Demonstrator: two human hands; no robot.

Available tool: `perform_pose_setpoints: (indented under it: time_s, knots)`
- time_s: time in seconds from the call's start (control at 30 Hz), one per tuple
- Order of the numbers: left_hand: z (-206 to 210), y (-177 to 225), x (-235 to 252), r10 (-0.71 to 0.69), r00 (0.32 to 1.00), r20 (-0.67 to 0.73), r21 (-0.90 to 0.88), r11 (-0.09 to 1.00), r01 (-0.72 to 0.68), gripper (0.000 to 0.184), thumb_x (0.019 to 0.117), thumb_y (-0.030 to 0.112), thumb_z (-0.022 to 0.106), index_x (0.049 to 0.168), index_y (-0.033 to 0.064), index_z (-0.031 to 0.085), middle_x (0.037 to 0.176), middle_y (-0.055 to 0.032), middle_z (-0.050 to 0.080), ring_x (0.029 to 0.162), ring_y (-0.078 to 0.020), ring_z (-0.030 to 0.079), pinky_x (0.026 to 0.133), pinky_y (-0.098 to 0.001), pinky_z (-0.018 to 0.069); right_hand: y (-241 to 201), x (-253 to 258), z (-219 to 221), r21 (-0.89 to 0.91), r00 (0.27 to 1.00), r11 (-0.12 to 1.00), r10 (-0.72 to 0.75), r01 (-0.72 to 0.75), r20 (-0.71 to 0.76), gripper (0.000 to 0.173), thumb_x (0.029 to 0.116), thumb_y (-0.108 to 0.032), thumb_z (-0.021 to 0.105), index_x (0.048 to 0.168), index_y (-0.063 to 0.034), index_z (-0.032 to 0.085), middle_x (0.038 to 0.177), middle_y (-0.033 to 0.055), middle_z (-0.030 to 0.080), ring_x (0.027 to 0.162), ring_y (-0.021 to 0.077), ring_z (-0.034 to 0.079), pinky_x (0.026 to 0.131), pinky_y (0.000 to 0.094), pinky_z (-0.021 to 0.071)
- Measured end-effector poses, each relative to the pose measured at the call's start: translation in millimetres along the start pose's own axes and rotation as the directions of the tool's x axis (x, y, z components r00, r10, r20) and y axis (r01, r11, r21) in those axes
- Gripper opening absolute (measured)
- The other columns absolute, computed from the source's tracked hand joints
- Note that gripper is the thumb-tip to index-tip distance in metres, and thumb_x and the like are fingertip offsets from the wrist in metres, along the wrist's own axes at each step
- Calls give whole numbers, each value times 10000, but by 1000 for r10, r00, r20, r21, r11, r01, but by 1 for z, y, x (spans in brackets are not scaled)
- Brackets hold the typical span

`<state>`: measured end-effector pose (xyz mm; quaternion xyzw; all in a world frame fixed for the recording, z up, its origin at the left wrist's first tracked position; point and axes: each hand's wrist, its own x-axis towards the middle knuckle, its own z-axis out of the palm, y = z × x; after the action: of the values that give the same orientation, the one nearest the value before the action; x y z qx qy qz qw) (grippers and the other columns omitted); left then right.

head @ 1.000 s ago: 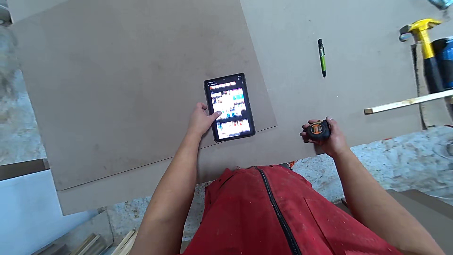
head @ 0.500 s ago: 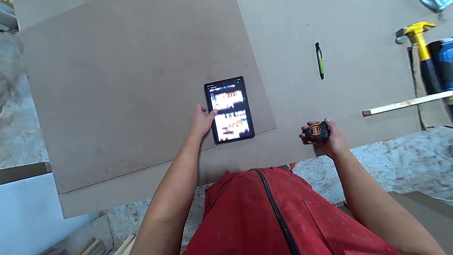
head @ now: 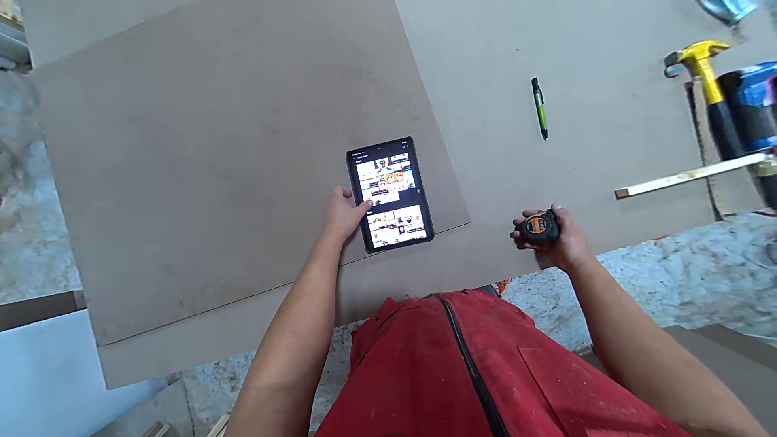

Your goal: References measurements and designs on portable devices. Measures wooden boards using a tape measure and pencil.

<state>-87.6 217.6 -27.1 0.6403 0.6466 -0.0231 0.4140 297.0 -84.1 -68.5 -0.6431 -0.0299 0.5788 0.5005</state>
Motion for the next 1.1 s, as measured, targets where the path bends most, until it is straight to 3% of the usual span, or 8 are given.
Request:
perform_pose_setpoints:
  time_s: [0.2, 0.33, 0.43, 0.63, 0.83, 0.93, 1.03, 1.1]
  knots:
    - [0, 0, 0, -13, 1000, -9, -5, 1000, 13, 652, 912, 414, 785, 1370, 37, 516, 1000, -191, 662, 915, -354, 667, 847, -602, 547, 0, -1, 0, -10, 1000, 1000, -1, 1, 6, 770, 1052, -625, 97, 1383, -130, 585, 1199, 159, 729, 1013, 310, 732, 810, 477, 617]
    - [3, -1, 2, -15, 999, -45, -6, 1000, 14, 509, 1031, 448, 605, 1341, 50, 543, 1003, -192, 683, 950, -369, 680, 866, -616, 538, -2, -1, 1, 0, 1000, 1000, 6, -6, 4, 764, 1059, -618, 106, 1374, -120, 592, 1194, 161, 730, 1009, 309, 733, 807, 469, 617]
    - [2, -5, 1, 12, 999, -43, -31, 999, -14, 504, 1055, 471, 546, 1327, 47, 552, 985, -188, 677, 934, -359, 672, 860, -606, 534, -2, 1, -2, 8, 1000, 1000, 25, -25, 9, 760, 1058, -630, 115, 1377, -130, 591, 1201, 160, 729, 1023, 312, 732, 817, 470, 618]
    - [1, -9, 0, 25, 999, -24, -27, 999, -26, 555, 1005, 469, 642, 1369, 65, 532, 1031, -171, 682, 955, -338, 676, 872, -593, 540, -1, 1, -2, 4, 999, 999, 32, -32, 15, 754, 1057, -626, 104, 1388, -152, 589, 1218, 147, 725, 1026, 302, 729, 814, 459, 613]
    - [1, -7, -8, 58, 998, 2, 56, 997, -58, 866, 787, 485, 875, 1429, 69, 470, 999, -182, 675, 897, -361, 674, 830, -620, 554, 2, -2, 9, -12, 999, 1000, -11, 10, -48, 753, 1058, -607, 108, 1344, -125, 612, 1168, 140, 740, 987, 282, 736, 794, 457, 618]
    - [4, -6, -5, 54, 999, -2, 52, 997, -54, 737, 863, 426, 829, 1401, 51, 492, 988, -186, 666, 888, -358, 671, 825, -607, 553, 3, -5, 5, 16, 999, 1000, -7, 7, -31, 749, 1059, -612, 124, 1361, -114, 595, 1171, 161, 735, 981, 299, 737, 795, 468, 618]
    - [5, -7, 0, 32, 998, -48, 41, 999, -30, 547, 993, 445, 668, 1353, 51, 551, 999, -192, 685, 929, -363, 684, 857, -611, 551, 5, -4, 8, 26, 999, 999, -36, 37, -37, 750, 1061, -603, 108, 1351, -113, 597, 1167, 155, 735, 984, 295, 736, 813, 473, 618]
    - [6, -6, -1, 32, 998, -59, 16, 999, -31, 525, 1007, 464, 640, 1323, 51, 566, 969, -182, 680, 902, -349, 679, 843, -596, 553, 5, -4, 7, 22, 998, 999, -41, 42, -49, 758, 1058, -605, 109, 1356, -109, 598, 1166, 166, 735, 978, 306, 736, 810, 482, 616]
